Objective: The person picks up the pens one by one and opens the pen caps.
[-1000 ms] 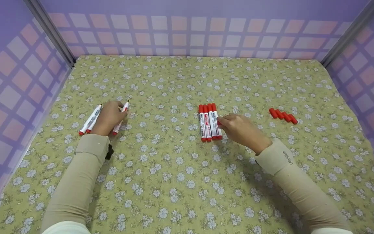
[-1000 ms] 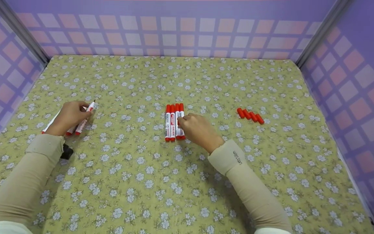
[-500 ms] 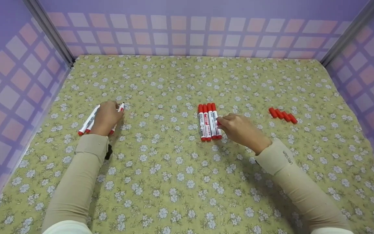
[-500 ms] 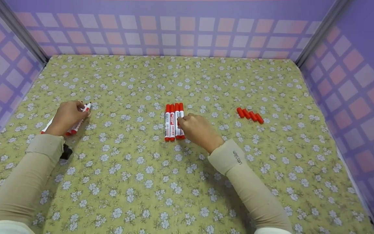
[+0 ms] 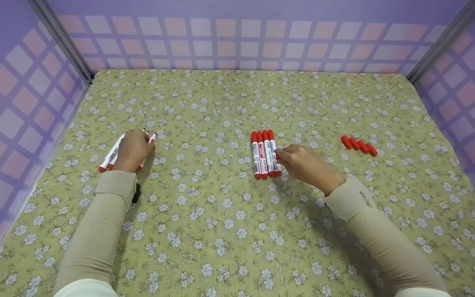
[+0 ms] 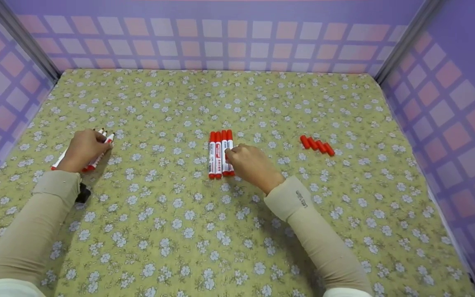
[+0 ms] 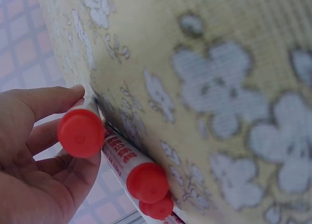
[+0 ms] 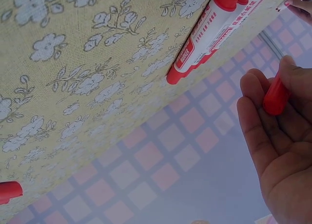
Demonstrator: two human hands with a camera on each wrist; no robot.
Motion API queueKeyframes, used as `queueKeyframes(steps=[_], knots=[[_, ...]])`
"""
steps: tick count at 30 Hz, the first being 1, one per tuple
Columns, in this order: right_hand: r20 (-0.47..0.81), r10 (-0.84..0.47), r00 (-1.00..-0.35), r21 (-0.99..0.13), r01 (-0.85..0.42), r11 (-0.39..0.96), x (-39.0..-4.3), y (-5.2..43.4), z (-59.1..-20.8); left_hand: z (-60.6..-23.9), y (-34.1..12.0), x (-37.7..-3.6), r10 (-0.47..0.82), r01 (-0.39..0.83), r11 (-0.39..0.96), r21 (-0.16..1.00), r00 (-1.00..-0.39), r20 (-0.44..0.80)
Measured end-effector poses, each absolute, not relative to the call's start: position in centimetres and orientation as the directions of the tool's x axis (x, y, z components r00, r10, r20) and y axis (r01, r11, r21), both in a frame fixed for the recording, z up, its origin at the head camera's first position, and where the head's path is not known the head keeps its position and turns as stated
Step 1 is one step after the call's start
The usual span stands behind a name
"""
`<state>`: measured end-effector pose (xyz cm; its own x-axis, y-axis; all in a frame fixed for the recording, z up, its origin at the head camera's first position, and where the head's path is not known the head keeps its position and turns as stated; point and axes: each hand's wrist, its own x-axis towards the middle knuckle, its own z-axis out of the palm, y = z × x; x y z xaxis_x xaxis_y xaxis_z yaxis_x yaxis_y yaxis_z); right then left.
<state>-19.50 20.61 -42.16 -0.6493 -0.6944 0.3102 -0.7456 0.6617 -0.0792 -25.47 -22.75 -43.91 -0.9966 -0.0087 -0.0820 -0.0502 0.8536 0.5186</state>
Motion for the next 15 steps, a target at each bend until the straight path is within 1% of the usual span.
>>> queueKeyframes(steps=[10, 15], knots=[[0.299, -0.692, -0.657, -0.091, -0.741, 0.665, -19.54, 20.70, -42.28, -43.88, -22.66, -25.52, -0.035, -0.082, 0.848, 0.523, -0.994, -0.100], [0.308, -0.694, -0.650, -0.088, -0.746, 0.660, -19.65, 20.77, -42.37, -43.84, -22.65, -25.59, -0.043, -0.086, 0.842, 0.532, -0.995, -0.093]])
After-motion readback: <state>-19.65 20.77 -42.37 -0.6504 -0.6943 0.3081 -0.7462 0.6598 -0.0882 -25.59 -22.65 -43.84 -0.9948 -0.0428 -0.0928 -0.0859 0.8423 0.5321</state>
